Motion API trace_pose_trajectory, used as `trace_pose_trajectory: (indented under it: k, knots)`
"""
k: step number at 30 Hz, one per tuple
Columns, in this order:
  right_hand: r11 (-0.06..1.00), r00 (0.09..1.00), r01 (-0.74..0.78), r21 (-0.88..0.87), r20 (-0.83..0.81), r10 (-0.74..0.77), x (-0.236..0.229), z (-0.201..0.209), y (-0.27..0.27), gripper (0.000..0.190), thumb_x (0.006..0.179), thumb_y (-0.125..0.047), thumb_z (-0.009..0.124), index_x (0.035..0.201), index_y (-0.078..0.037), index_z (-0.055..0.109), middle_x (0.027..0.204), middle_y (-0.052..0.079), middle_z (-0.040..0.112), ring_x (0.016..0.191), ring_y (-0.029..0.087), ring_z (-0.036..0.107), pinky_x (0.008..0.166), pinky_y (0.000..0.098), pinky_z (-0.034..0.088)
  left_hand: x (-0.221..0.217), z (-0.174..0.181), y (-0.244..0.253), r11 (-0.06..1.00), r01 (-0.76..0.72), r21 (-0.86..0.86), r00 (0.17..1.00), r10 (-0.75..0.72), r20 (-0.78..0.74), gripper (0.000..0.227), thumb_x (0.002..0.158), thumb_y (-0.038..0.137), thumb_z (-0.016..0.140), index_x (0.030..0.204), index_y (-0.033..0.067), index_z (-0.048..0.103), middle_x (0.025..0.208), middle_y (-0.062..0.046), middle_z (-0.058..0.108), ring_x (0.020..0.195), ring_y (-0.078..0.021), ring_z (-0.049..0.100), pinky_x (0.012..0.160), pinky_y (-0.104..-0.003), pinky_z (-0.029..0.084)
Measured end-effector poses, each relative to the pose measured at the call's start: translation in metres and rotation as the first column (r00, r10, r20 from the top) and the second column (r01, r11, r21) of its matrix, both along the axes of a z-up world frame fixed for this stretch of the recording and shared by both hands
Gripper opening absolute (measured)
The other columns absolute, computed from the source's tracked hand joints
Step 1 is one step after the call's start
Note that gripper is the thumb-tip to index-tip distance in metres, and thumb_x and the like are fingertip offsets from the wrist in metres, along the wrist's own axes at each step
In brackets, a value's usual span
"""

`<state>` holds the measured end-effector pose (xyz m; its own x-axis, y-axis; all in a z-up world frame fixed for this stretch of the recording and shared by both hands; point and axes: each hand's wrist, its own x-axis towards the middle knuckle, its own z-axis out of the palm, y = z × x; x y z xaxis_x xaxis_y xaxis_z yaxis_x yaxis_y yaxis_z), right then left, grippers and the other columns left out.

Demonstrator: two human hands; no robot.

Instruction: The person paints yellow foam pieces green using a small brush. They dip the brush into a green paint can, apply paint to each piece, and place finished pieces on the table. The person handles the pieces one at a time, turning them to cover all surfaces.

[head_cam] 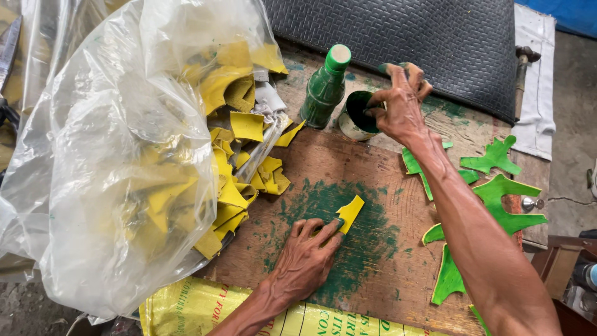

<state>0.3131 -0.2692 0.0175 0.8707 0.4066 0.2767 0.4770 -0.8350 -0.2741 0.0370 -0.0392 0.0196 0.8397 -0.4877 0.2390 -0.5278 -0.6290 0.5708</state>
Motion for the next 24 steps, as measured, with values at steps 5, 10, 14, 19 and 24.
trace_pose_trajectory:
  k: [5, 10, 14, 19, 24]
  knots:
    - [1.0, 0.998, -0.025, -0.013, -0.063, 0.025, -0.011, 0.017, -0.002, 0.018, 0.072, -0.018, 0.092, 0.088, -0.017, 0.083, 0.152, 0.015, 0.047, 0.139, 0.04, 0.028, 0.104, 0.0561, 0.02, -0.003, -0.007, -0.002, 1.0, -0.006, 0.022, 1.0, 0.006, 0.01, 0.038, 0.087, 0.007, 0.068, 0.124, 0.0018, 0.068, 0.139, -0.014, 0.06, 0.118, -0.0313, 0.053, 0.102, -0.042, 0.038]
    - [0.993, 0.999, -0.043, 0.11, 0.011, 0.042, -0.041, 0.037, -0.001, 0.014, 0.076, -0.012, 0.087, 0.089, -0.012, 0.081, 0.136, 0.014, 0.057, 0.131, 0.036, 0.039, 0.104, 0.0566, 0.025, -0.004, 0.0, 0.0, 0.999, -0.009, -0.037, 1.0, 0.009, 0.003, 0.045, 0.078, 0.006, 0.068, 0.123, -0.0008, 0.068, 0.137, -0.013, 0.06, 0.118, -0.0338, 0.051, 0.1, -0.045, 0.036]
    - [0.65, 0.948, 0.254, 0.716, -0.319, -0.02, -0.119, 0.026, -0.011, 0.01, 0.099, -0.011, 0.071, 0.102, -0.004, 0.066, 0.104, 0.006, 0.066, 0.096, 0.019, 0.061, 0.081, 0.0327, 0.054, -0.004, -0.001, 0.001, 0.999, -0.014, -0.05, 1.0, 0.015, 0.014, 0.049, 0.075, 0.005, 0.067, 0.124, -0.0002, 0.067, 0.138, -0.011, 0.06, 0.118, -0.034, 0.05, 0.1, -0.046, 0.036]
    - [0.634, 0.887, 0.239, 0.736, -0.431, 0.166, -0.23, -0.006, 0.016, 0.013, 0.097, -0.002, 0.067, 0.107, 0.004, 0.062, 0.109, 0.008, 0.054, 0.102, 0.017, 0.062, 0.089, 0.0274, 0.057, -0.006, -0.005, 0.003, 0.999, -0.031, -0.032, 0.999, 0.033, 0.038, 0.043, 0.078, 0.004, 0.069, 0.121, 0.0031, 0.067, 0.139, -0.011, 0.06, 0.123, -0.0337, 0.05, 0.105, -0.046, 0.036]
    - [0.772, 0.933, 0.123, 0.624, -0.337, 0.125, -0.252, 0.0, 0.026, 0.016, 0.09, -0.001, 0.072, 0.103, 0.004, 0.064, 0.125, 0.014, 0.049, 0.111, 0.023, 0.064, 0.091, 0.0323, 0.057, -0.03, 0.002, 0.019, 0.979, -0.195, -0.052, 0.981, 0.195, -0.002, 0.048, 0.073, 0.003, 0.074, 0.121, 0.0018, 0.066, 0.135, -0.015, 0.058, 0.127, -0.0347, 0.049, 0.105, -0.048, 0.034]
